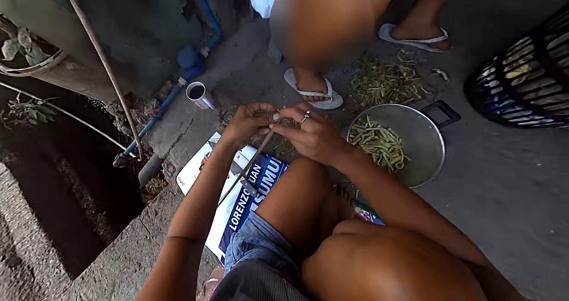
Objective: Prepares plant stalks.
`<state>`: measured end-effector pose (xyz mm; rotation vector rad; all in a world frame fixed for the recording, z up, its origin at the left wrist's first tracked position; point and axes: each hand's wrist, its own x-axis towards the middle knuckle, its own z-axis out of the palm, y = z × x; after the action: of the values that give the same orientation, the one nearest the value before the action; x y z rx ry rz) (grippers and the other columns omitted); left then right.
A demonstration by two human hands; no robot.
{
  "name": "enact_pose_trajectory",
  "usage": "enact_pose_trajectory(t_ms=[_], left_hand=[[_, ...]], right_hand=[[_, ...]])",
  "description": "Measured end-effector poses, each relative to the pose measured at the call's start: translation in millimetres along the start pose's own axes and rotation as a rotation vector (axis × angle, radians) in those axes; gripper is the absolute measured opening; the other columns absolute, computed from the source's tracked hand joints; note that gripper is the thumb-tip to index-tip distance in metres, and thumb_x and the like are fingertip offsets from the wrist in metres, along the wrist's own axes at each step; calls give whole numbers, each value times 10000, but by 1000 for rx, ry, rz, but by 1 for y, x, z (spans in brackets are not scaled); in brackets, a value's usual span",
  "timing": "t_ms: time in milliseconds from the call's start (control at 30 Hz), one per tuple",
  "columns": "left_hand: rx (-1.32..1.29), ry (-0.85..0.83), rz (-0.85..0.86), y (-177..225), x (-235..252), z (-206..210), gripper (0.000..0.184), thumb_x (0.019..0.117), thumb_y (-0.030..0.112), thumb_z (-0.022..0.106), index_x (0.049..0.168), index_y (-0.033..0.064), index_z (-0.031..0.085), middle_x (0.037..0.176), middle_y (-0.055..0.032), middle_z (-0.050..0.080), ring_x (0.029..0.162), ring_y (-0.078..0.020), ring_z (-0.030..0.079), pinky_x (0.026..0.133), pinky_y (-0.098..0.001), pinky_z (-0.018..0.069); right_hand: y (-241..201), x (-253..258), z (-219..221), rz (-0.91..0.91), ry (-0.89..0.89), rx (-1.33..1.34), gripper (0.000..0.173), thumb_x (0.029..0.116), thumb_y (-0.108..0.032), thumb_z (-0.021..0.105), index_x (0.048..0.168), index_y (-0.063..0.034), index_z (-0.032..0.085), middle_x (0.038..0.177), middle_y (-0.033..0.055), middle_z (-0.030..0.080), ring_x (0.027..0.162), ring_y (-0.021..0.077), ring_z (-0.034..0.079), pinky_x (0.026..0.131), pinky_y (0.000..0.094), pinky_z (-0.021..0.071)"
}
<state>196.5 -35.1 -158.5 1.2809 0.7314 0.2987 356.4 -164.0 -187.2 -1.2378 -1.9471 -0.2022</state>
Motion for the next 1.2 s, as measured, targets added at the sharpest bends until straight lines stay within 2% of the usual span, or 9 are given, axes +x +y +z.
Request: enact_pose_trajectory(t_ms=[167,300,367,467,600,767,1000,1100,1200], left_hand=[[-14,-19,-9,-1,-3,0,102,996,-32,587,1057,46,610,820,5,716,708,-40,686,682,-200,584],[102,-28,55,2,-15,1,187,1054,60,530,1210,13,620,986,-22,738,858,-63,716,803,-233,595],[244,-80,123,-4,-24,-3,280,1008,63,598,1280,3,627,1074,-48,727,895,-69,693,822,-245,577],[349,-51,214,-13,-28,5,303,905,-2,735,1202,-18,678,1020,-73,740,843,-77,700,778,-253,592],[417,101,316,-15,-28,14,254,896,27,767,1146,16,723,956,-51,755,776,-68,706,733,-251,601],[538,280,422,-14,-34,25,251,876,80,807,1116,49,741,932,-25,760,766,-53,708,719,-237,599],[725,406,622,-23,-38,38,222,866,116,809,1075,56,763,935,-41,736,720,-42,659,639,-196,549],[773,411,636,-23,-39,39,208,884,130,794,1082,71,773,941,-35,736,717,-40,652,640,-192,539],[830,401,601,-20,-43,37,206,906,147,774,1100,77,779,991,-54,735,741,-64,668,653,-212,553]], right_hand=[[-1,0,0,-44,-50,-97,158,951,-14,624,1033,-27,757,1136,179,697,1034,335,668,882,408,571],[4,-1,-5,-23,-70,-134,172,938,19,616,1041,-13,750,1111,186,690,1037,349,662,903,429,560],[6,-2,-8,-5,-43,-145,186,925,35,619,1034,-21,759,1092,187,692,1040,358,662,910,433,559],[10,-3,-11,19,30,-148,183,942,-6,634,1057,-45,771,1103,186,692,1050,354,659,926,425,553],[10,-1,-22,227,215,-6,214,964,-57,685,1161,10,738,1146,227,648,947,282,663,838,359,578],[-2,3,-40,566,362,217,189,987,-95,653,1140,-14,728,1084,97,626,781,57,594,659,172,517],[-11,9,-35,538,378,157,157,950,-94,694,1082,-37,757,1134,110,611,944,102,595,751,194,500],[-7,8,-39,501,335,156,177,971,-70,655,1110,-38,760,1144,112,617,1027,154,599,888,279,523],[-5,6,-47,449,209,122,203,993,-94,627,1129,-78,776,1144,102,642,1065,219,590,917,374,495]])
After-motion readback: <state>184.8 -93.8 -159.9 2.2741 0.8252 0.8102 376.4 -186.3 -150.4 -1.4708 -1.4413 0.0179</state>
